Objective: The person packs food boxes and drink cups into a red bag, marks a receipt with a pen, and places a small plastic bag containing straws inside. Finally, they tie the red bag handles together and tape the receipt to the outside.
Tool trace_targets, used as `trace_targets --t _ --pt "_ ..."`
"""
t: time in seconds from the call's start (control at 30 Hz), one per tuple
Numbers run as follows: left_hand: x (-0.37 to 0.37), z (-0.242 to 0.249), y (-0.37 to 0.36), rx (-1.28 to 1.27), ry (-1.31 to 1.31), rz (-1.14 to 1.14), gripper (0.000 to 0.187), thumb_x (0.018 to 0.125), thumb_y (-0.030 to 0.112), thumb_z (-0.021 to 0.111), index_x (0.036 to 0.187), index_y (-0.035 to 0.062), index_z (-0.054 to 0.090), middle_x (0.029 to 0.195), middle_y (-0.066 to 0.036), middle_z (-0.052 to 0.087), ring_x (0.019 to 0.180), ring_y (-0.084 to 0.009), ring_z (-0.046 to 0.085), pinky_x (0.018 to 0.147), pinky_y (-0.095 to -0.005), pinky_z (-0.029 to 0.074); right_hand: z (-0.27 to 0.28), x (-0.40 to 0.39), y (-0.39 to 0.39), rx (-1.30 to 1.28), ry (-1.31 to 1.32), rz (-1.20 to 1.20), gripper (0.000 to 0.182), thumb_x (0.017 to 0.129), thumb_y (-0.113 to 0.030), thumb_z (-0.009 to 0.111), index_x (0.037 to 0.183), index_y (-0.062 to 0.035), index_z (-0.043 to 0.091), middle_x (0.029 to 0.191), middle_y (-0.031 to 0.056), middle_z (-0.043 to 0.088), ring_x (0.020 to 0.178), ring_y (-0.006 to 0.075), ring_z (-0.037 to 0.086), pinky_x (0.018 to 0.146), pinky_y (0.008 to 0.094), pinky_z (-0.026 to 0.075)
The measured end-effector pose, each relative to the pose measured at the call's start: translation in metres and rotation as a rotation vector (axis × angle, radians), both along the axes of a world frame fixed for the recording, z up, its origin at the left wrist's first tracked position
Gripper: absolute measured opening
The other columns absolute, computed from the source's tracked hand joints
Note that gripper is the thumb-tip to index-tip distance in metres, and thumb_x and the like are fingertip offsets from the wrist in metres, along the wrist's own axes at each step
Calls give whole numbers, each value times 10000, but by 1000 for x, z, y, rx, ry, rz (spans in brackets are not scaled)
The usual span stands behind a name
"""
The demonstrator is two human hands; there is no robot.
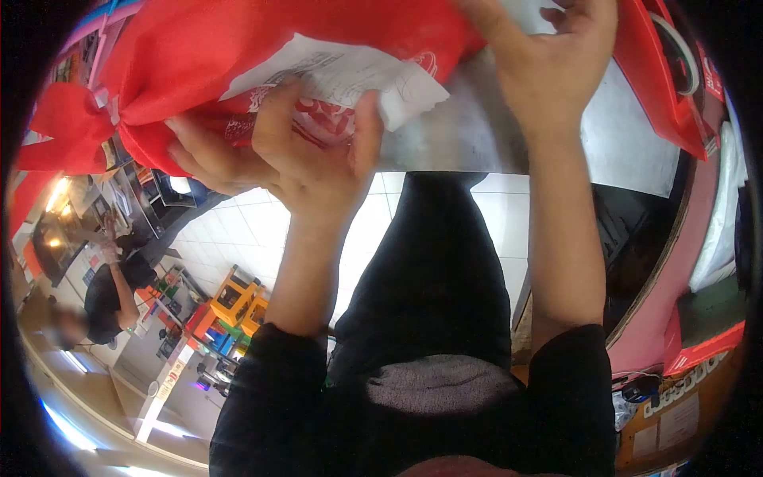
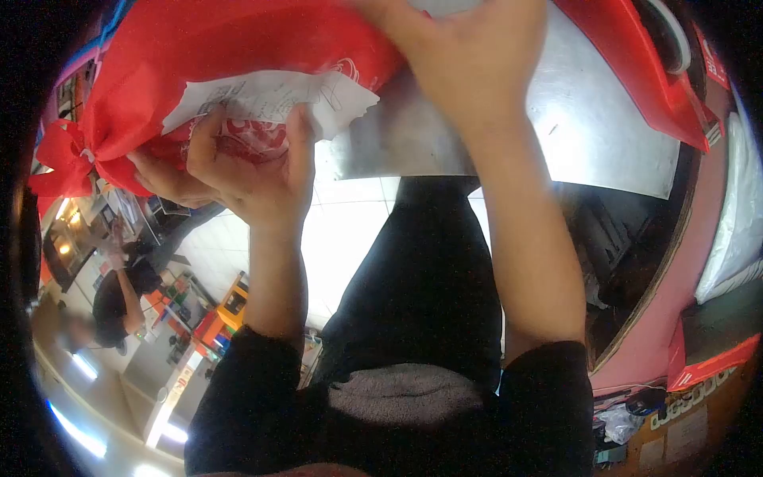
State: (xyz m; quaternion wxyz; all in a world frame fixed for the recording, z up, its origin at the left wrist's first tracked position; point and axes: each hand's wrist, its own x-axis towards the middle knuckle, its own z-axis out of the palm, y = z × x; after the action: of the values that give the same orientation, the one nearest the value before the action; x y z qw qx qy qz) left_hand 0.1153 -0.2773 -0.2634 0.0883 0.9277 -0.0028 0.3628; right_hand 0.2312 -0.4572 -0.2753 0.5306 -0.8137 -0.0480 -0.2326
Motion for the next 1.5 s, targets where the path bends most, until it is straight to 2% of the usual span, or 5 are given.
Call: trace_targets --t 0.3,0.87,1.1,1.3,1.5 --pt "2 1 2 -17 -24 20 728 819 361 803 1315 93 343 1237 -187 470 1051 -301 573 866 -337 513 -29 6 22 231 -487 394 712 648 -363 921 1178 -33 578 1103 95 571 1000 198 574 869 331 481" --pt "6 4 2 79 36 -32 764 826 332 809 1342 86 303 1171 -160 517 978 -273 634 835 -300 561 2 18 -2 122 -16 666 108 797 -76 804 863 -23 738 814 55 646 651 119 608 586 232 490" --pt "8 8 -2 72 65 -74 770 824 336 812 1343 84 302 1168 -153 514 975 -268 619 841 -293 539 5 18 -10 505 242 764 205 756 -80 827 938 -36 743 877 53 653 780 124 617 688 237 510" --pt "6 10 -3 103 132 -94 776 824 342 813 1345 85 300 1201 -156 492 996 -266 601 844 -290 532 17 10 -13 151 267 725 369 706 -74 863 1046 -36 723 1098 95 658 944 169 627 850 276 515" --pt "-8 -2 -2 63 63 62 773 832 386 795 1351 64 321 1407 -197 316 1189 -321 519 899 -314 540 -19 21 -28 343 -3 856 465 699 -142 878 1114 -79 679 1099 86 621 957 190 615 826 289 502"
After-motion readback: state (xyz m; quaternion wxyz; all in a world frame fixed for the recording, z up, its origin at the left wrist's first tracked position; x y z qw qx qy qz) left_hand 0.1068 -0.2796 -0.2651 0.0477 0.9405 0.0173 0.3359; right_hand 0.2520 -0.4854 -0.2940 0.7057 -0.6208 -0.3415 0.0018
